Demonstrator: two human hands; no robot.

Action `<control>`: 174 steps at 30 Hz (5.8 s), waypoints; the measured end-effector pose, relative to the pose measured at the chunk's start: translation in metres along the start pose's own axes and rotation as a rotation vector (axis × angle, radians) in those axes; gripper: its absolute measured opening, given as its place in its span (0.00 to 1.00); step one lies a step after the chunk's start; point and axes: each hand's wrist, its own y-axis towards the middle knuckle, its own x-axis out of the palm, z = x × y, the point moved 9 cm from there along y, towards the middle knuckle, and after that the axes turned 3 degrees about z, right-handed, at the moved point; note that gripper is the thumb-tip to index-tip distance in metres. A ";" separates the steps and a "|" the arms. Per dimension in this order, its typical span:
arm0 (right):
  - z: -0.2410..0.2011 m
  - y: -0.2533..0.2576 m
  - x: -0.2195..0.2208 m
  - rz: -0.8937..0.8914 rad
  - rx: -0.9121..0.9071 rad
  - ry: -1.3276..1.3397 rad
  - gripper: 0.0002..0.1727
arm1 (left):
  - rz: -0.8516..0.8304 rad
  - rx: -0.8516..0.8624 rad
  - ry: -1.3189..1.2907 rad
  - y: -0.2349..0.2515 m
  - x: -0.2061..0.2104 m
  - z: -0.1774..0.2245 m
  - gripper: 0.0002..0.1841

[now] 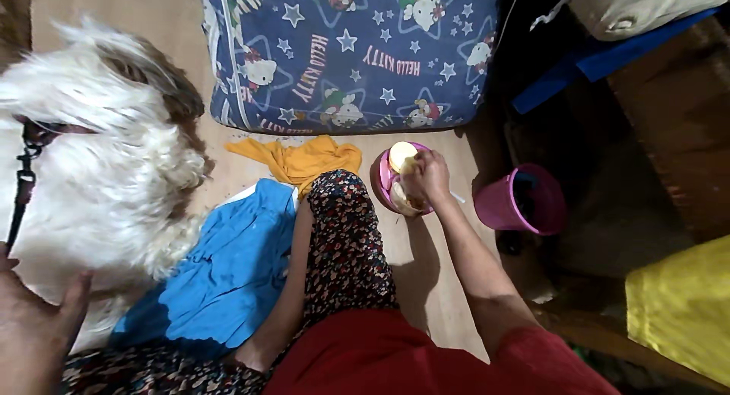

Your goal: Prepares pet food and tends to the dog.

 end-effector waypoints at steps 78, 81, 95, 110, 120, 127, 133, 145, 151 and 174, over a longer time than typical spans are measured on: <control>-0.223 0.044 0.149 -0.399 -0.149 0.280 0.18 | 0.289 0.060 0.059 -0.029 -0.029 -0.002 0.32; -0.163 0.066 0.117 -0.247 0.113 0.257 0.18 | 0.301 0.058 0.057 -0.030 -0.028 -0.005 0.32; -0.124 0.065 0.136 -0.244 0.315 0.979 0.15 | 0.303 0.077 0.044 -0.033 -0.031 0.003 0.31; -0.132 0.052 0.133 -0.268 0.351 0.286 0.64 | 0.307 0.061 0.052 -0.040 -0.034 0.003 0.32; -0.196 0.055 0.156 -0.369 -0.180 -0.290 0.20 | 0.305 0.071 0.069 -0.042 -0.033 0.004 0.32; -0.184 0.058 0.158 -0.440 0.006 -0.199 0.21 | 0.306 0.084 0.076 -0.044 -0.035 0.004 0.32; -0.163 0.067 0.136 -0.271 0.085 0.351 0.21 | 0.333 0.062 0.051 -0.041 -0.032 0.001 0.31; -0.161 0.045 0.161 -0.219 0.771 2.139 0.22 | 0.331 0.041 0.079 -0.042 -0.032 -0.006 0.32; -0.152 0.047 0.156 -0.226 0.655 2.261 0.23 | 0.333 0.020 0.081 -0.044 -0.031 -0.007 0.32; -0.139 0.036 0.153 -0.125 0.642 1.812 0.25 | 0.353 0.028 0.073 -0.044 -0.029 -0.008 0.31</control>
